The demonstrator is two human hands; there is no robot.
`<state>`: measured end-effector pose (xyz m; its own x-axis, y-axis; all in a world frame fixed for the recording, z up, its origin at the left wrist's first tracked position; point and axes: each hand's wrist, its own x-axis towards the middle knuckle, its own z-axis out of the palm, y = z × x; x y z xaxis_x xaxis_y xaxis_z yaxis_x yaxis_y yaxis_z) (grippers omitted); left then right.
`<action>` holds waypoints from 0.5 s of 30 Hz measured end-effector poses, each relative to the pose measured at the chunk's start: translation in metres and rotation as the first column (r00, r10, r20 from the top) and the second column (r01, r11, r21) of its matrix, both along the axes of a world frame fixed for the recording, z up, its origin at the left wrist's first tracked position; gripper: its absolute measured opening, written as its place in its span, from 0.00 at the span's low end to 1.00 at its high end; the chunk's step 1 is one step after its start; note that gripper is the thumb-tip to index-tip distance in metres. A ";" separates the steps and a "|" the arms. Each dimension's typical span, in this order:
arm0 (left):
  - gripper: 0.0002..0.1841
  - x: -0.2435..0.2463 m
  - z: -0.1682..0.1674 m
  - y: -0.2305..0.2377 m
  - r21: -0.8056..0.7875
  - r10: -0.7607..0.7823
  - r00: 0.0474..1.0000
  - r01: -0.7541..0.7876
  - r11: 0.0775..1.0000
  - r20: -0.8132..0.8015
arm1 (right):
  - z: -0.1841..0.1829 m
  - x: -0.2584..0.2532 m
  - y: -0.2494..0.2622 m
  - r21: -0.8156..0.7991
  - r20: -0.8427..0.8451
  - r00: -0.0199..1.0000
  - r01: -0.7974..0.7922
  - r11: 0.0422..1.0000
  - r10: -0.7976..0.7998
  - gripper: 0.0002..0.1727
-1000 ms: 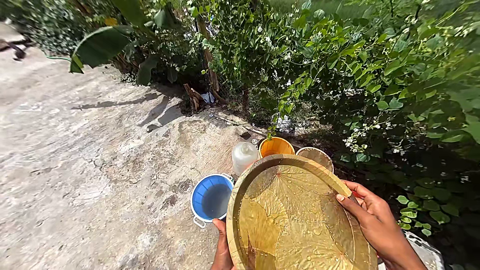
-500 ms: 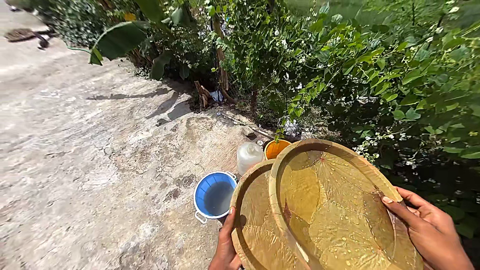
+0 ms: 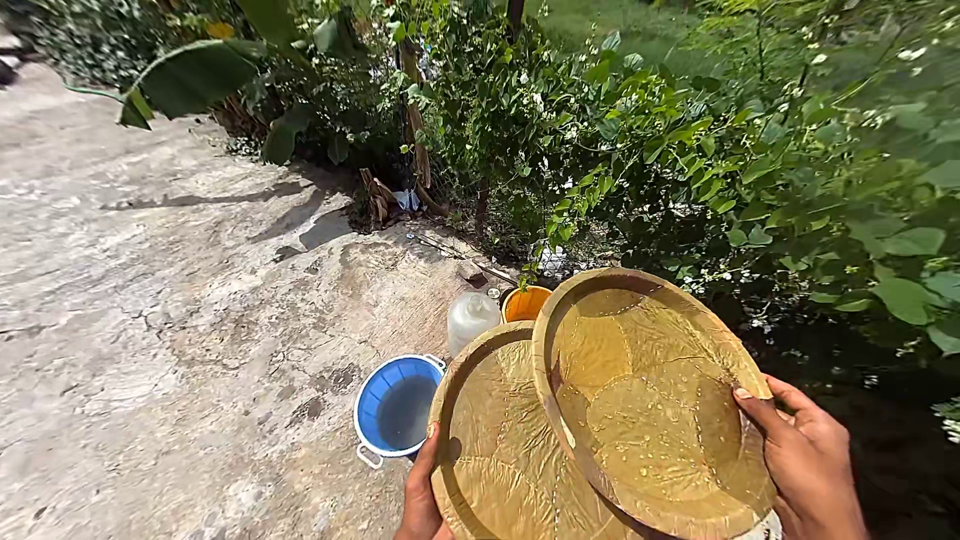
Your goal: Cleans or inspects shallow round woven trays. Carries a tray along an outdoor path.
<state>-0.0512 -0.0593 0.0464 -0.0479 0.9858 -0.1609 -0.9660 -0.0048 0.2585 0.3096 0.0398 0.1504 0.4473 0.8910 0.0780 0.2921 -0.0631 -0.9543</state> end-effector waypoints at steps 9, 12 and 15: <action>0.22 -0.002 0.002 -0.001 -0.027 0.033 0.990 -0.037 0.999 -0.137 | -0.004 -0.007 -0.004 0.050 -0.015 0.999 0.039 0.998 -0.038 0.16; 0.22 0.000 0.002 0.000 -0.029 0.029 0.994 -0.032 0.999 -0.105 | -0.004 -0.007 -0.005 0.053 0.012 0.999 0.032 0.998 -0.033 0.16; 0.22 0.001 0.002 -0.001 -0.037 0.040 0.992 -0.045 0.998 -0.116 | -0.002 -0.004 -0.007 0.045 0.064 0.997 0.041 0.998 -0.044 0.17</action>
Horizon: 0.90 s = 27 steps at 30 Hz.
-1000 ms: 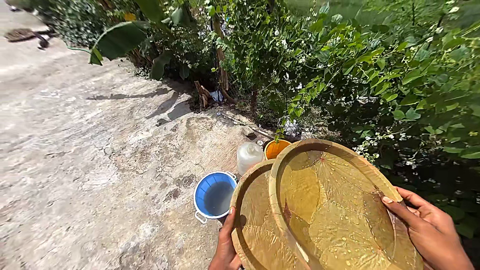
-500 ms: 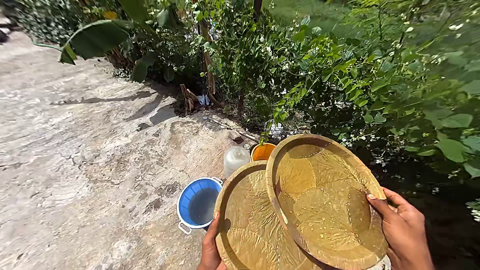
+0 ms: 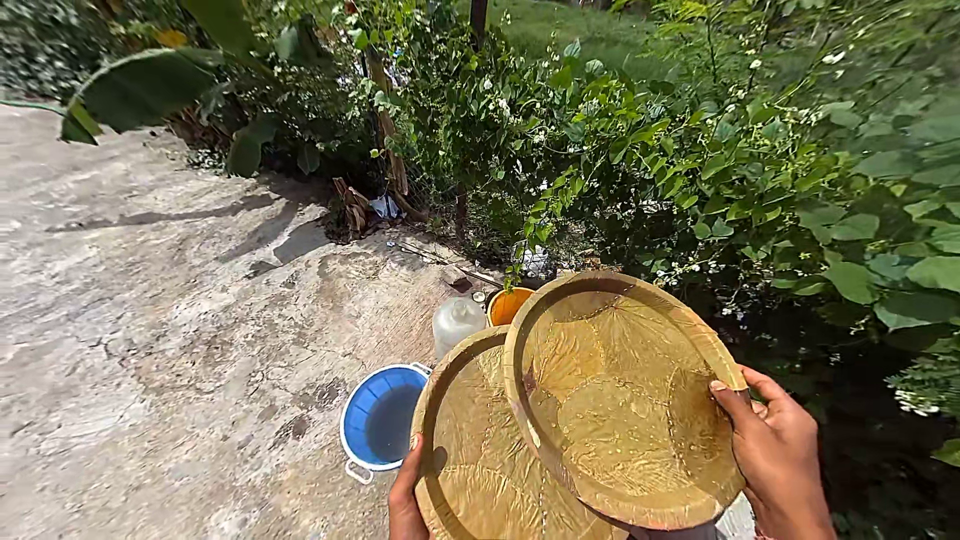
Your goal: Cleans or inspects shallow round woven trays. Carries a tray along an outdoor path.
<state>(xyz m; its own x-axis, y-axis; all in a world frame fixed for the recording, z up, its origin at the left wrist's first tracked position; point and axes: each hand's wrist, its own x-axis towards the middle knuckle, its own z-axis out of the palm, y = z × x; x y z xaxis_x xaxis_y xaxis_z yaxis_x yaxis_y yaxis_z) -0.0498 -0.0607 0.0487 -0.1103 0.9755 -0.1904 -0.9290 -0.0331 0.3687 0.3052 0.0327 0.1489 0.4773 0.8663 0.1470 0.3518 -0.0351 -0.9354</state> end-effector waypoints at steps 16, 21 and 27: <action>0.22 -0.001 0.003 -0.006 -0.031 0.015 0.999 -0.016 0.999 -0.038 | -0.006 -0.018 0.000 -0.055 -0.055 0.995 -0.091 0.994 0.088 0.15; 0.21 -0.001 0.004 -0.009 -0.017 0.023 0.999 -0.024 1.000 -0.040 | -0.010 -0.019 0.000 -0.056 -0.103 0.987 -0.127 0.990 0.121 0.16; 0.21 -0.002 0.003 -0.014 0.005 0.034 0.999 -0.034 0.999 -0.030 | -0.011 -0.025 0.000 -0.064 -0.128 0.982 -0.145 0.987 0.136 0.15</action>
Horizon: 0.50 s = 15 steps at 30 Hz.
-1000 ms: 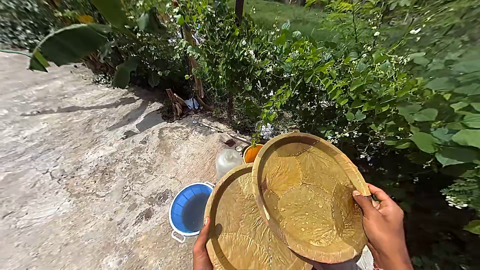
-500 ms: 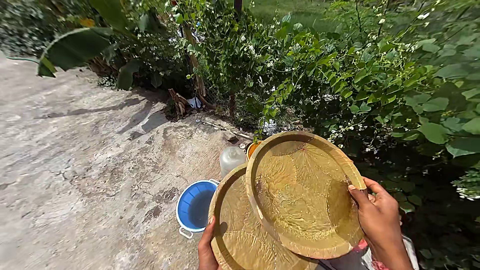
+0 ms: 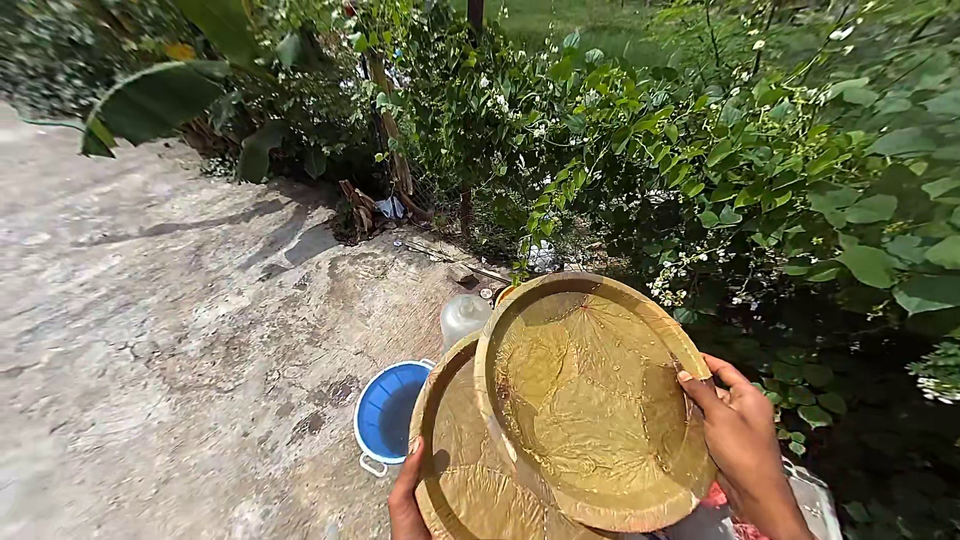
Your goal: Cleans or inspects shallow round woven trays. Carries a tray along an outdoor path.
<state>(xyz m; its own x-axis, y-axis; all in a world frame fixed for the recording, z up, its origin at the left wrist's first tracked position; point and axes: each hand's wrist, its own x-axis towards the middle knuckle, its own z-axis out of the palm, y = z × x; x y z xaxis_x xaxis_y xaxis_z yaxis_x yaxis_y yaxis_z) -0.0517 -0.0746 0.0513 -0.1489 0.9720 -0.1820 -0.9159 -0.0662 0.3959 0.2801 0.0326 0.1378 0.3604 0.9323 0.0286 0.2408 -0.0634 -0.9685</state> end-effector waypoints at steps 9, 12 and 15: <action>0.23 -0.001 -0.002 -0.007 -0.028 0.008 0.999 -0.007 1.000 0.043 | -0.008 -0.009 -0.005 -0.003 -0.045 0.999 0.031 1.000 -0.031 0.15; 0.23 -0.001 -0.004 -0.009 -0.031 0.019 0.999 -0.018 0.999 0.038 | -0.010 -0.003 -0.006 0.005 0.005 0.999 0.038 0.999 -0.038 0.16; 0.23 -0.002 -0.005 -0.008 -0.014 0.004 0.999 -0.003 1.000 0.050 | -0.009 0.004 -0.007 0.000 0.022 0.999 0.035 0.999 -0.035 0.15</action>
